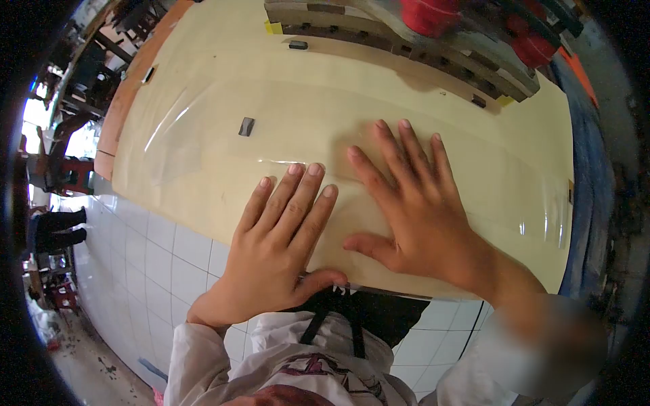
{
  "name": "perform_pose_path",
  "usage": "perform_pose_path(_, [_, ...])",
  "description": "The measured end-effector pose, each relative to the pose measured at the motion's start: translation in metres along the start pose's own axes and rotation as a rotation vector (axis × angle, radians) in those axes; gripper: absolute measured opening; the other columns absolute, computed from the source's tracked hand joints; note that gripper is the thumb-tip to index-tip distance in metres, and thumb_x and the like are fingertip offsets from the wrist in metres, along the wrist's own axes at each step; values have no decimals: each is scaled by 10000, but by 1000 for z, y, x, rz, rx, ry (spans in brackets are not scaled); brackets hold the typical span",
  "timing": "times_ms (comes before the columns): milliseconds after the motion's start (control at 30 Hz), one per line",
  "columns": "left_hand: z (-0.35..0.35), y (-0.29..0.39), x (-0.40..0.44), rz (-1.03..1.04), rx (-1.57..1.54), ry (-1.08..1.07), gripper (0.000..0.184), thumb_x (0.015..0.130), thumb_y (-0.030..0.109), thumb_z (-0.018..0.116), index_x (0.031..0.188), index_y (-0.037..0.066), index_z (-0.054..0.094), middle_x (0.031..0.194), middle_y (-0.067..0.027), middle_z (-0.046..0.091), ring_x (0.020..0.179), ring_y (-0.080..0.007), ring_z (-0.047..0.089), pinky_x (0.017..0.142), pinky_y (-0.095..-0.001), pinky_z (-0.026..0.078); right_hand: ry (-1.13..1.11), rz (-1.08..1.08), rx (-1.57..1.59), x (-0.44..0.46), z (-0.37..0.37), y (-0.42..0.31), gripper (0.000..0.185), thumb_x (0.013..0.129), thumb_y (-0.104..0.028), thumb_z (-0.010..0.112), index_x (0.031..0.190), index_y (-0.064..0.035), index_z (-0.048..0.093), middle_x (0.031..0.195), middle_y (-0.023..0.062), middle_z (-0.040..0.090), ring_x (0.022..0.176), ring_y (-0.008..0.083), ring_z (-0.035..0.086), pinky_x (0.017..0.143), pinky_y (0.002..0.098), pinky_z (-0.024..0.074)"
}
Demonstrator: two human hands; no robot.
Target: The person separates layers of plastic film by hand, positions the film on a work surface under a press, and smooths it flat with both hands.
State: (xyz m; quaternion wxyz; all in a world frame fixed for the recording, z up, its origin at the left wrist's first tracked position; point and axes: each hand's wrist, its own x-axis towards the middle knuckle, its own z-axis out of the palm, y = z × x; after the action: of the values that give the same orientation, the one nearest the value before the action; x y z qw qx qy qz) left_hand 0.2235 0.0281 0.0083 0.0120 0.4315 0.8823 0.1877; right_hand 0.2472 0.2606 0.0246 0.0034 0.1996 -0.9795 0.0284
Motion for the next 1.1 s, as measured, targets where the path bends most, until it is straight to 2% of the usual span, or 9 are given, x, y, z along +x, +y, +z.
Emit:
perform_pose_path(200, [-2,-5,-3,-11,59,-3,867,836,694,528,1438,75,456,1517,-205,370,1403,-412,341,1130,-537,247,-14,-2,15,2,-1,1,927,826,-688,562,1489,-74,355,1554,269,234,1425,496,222,1126,647,160])
perform_pose_path(300, [-3,-8,-6,-26,83,10,870,823,715,527,1425,90,479,1507,-209,383,1397,-419,348,1120,-546,258,-10,-12,14,3,-1,1,897,846,-682,543,1484,-76,367,1525,297,263,1395,519,265,1094,680,191])
perform_pose_path(567, [-11,-3,-4,-119,81,62,872,810,681,578,1411,57,483,1484,-219,406,1393,-401,361,1132,-550,225,9,-10,40,-1,0,1,888,846,-663,556,1486,-77,365,1520,287,280,1394,510,273,1096,676,191])
perform_pose_path(733, [0,3,26,29,50,90,859,845,570,601,1446,-10,401,1501,-216,383,1412,-379,338,1162,-513,205,59,0,19,-5,8,3,862,847,-631,572,1473,-70,382,1522,276,288,1400,493,275,1106,665,193])
perform_pose_path(967, [5,11,34,49,151,15,850,878,565,560,1468,-16,364,1526,-226,350,1437,-385,297,1169,-509,198,260,-1,113,-15,22,9,796,850,-592,578,1427,-61,442,1485,280,348,1380,480,313,1106,655,212])
perform_pose_path(1100, [7,14,34,50,188,11,839,892,571,538,1466,-16,368,1531,-221,346,1437,-398,291,1170,-508,195,287,-1,134,-26,22,20,701,882,-525,576,1409,-75,470,1466,241,406,1374,429,356,1125,611,225])
